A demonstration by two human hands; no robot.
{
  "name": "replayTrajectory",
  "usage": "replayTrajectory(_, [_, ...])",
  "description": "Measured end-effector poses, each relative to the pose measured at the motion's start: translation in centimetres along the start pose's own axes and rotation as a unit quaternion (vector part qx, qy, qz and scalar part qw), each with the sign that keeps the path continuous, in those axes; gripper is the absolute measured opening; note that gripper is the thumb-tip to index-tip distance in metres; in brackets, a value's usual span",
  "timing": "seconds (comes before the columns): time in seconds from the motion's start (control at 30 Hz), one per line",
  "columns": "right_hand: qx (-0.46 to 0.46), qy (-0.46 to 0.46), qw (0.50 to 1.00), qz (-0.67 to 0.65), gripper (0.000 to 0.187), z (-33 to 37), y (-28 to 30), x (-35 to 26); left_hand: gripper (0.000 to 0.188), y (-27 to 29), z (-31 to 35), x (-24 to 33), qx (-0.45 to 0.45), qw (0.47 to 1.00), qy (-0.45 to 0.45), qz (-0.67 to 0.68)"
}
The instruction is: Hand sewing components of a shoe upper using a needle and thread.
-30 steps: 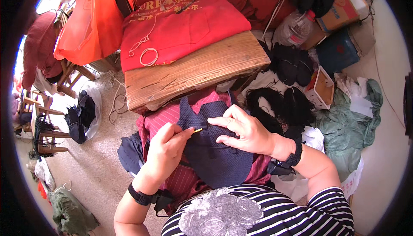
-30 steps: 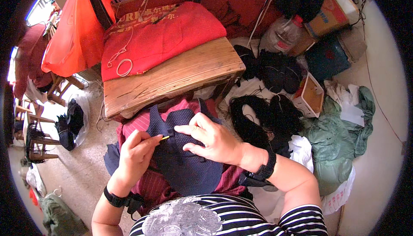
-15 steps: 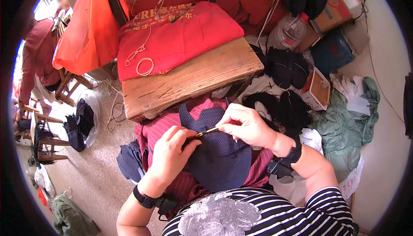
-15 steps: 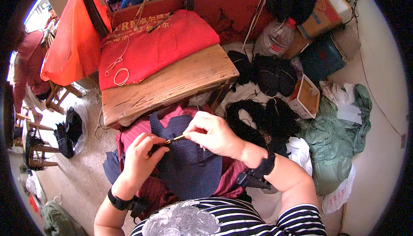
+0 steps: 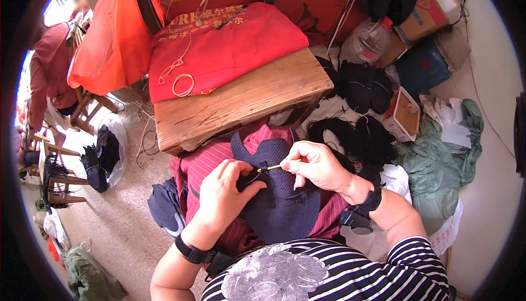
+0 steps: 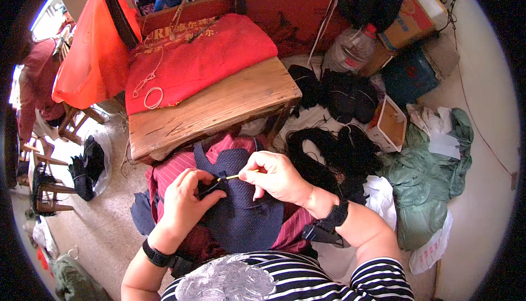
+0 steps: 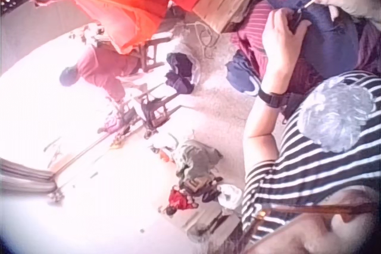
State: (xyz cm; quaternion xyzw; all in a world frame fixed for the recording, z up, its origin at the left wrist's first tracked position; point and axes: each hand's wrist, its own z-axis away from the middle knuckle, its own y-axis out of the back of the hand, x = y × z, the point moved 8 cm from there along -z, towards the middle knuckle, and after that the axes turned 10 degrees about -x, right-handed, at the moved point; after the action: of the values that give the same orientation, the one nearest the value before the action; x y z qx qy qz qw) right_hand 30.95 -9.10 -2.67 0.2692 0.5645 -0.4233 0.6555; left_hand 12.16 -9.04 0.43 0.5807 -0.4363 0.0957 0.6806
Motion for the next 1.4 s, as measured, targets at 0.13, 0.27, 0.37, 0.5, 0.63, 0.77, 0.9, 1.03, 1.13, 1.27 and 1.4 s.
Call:
replayTrajectory(0.13, [0.025,-0.008,0.998,-0.062,0.007,1.2,0.5,1.1,0.037,-0.3,0.1,0.0,-0.02,1.0,0.009,0.008])
replayTrajectory(0.27, [0.045,0.001,0.997,-0.061,0.008,1.8,0.8,0.7,0.043,0.0,0.4,0.5,0.007,0.999,-0.043,0.009])
replayTrajectory(0.37, [0.127,0.009,0.988,-0.083,0.012,2.7,2.7,-0.6,0.047,0.1,0.8,0.5,0.008,0.998,-0.062,-0.004])
replayTrajectory(0.5, [0.146,0.063,0.984,-0.079,0.01,4.2,5.4,-2.3,0.053,-0.1,0.7,0.5,0.015,0.996,-0.08,-0.038])
replayTrajectory(0.63, [0.105,0.112,0.976,-0.153,0.017,2.0,2.4,-4.0,0.051,-0.3,0.7,0.7,0.001,0.996,-0.074,-0.051])
replayTrajectory(0.77, [-0.025,0.048,0.949,-0.312,0.024,-0.3,-0.4,-2.2,0.047,-0.1,1.9,0.9,0.004,0.991,-0.125,-0.045])
replayTrajectory(0.9, [-0.026,-0.012,0.919,-0.393,0.024,-0.4,-1.6,-0.3,0.049,0.3,2.5,1.9,0.018,0.987,-0.14,-0.078])
replayTrajectory(1.03, [0.024,0.025,0.908,-0.417,0.016,-0.2,0.6,0.8,0.049,0.4,2.8,1.9,0.013,0.988,-0.123,-0.096])
replayTrajectory(1.13, [0.072,0.034,0.91,-0.407,0.017,0.8,4.5,1.2,0.05,0.2,2.8,1.7,0.001,0.988,-0.119,-0.099])
replayTrajectory(1.27, [0.193,0.085,0.919,-0.333,0.018,3.5,11.8,0.5,0.052,0.2,2.8,2.0,0.003,0.988,-0.12,-0.097])
replayTrajectory(1.4, [0.259,0.127,0.858,-0.426,0.02,7.1,19.4,3.4,0.057,0.0,2.7,2.2,-0.004,0.984,-0.141,-0.111])
